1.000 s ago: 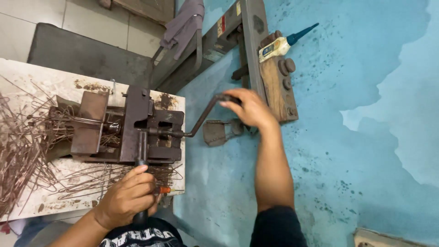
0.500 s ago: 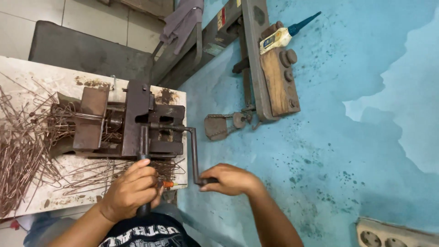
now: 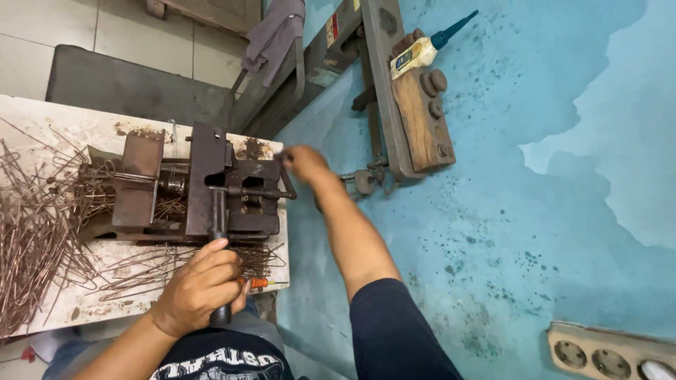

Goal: Operating a manual machine to process thin copper wires by feeding them in and turning a crank.

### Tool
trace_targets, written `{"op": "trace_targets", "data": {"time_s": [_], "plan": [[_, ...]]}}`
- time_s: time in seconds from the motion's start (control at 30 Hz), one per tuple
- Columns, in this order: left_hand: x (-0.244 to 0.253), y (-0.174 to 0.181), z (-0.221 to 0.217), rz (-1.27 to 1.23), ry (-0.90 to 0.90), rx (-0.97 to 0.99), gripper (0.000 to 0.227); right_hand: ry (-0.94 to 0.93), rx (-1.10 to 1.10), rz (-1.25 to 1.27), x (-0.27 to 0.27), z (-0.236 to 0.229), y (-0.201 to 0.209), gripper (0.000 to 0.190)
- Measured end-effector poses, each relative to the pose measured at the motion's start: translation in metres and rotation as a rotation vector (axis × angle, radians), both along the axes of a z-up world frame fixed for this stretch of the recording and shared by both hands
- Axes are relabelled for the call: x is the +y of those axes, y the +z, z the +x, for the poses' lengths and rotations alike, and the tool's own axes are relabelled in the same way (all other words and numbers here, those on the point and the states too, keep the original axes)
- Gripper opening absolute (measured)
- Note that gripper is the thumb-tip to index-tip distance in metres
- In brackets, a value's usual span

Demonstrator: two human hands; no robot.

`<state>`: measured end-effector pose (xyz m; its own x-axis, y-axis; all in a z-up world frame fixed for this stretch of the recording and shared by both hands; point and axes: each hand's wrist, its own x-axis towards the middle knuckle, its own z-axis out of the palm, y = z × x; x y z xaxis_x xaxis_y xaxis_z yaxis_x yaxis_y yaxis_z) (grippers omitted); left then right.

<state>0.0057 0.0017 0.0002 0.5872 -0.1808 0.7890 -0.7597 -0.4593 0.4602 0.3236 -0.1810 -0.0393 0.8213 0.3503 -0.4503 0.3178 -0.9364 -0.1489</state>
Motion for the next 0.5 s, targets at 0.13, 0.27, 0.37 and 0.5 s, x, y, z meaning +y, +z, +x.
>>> {"op": "trace_targets", "data": {"time_s": [0.13,0.27,0.37,0.5], "plan": [[0.000,-0.003,-0.001,0.010,0.012,-0.016,0.031,0.132,0.413,-0.449,-0.057,-0.071,-0.082,0.013],[-0.001,-0.002,0.001,-0.011,0.010,-0.025,0.030,0.354,0.417,0.003,-0.065,-0.170,0.027,0.043],[0.003,0.010,0.003,0.025,0.004,-0.030,0.030,0.300,0.360,0.103,-0.072,-0.204,0.053,0.048],[0.012,0.042,0.013,0.077,-0.028,-0.060,0.030,0.243,0.262,0.088,-0.075,-0.217,0.066,0.049]]}}
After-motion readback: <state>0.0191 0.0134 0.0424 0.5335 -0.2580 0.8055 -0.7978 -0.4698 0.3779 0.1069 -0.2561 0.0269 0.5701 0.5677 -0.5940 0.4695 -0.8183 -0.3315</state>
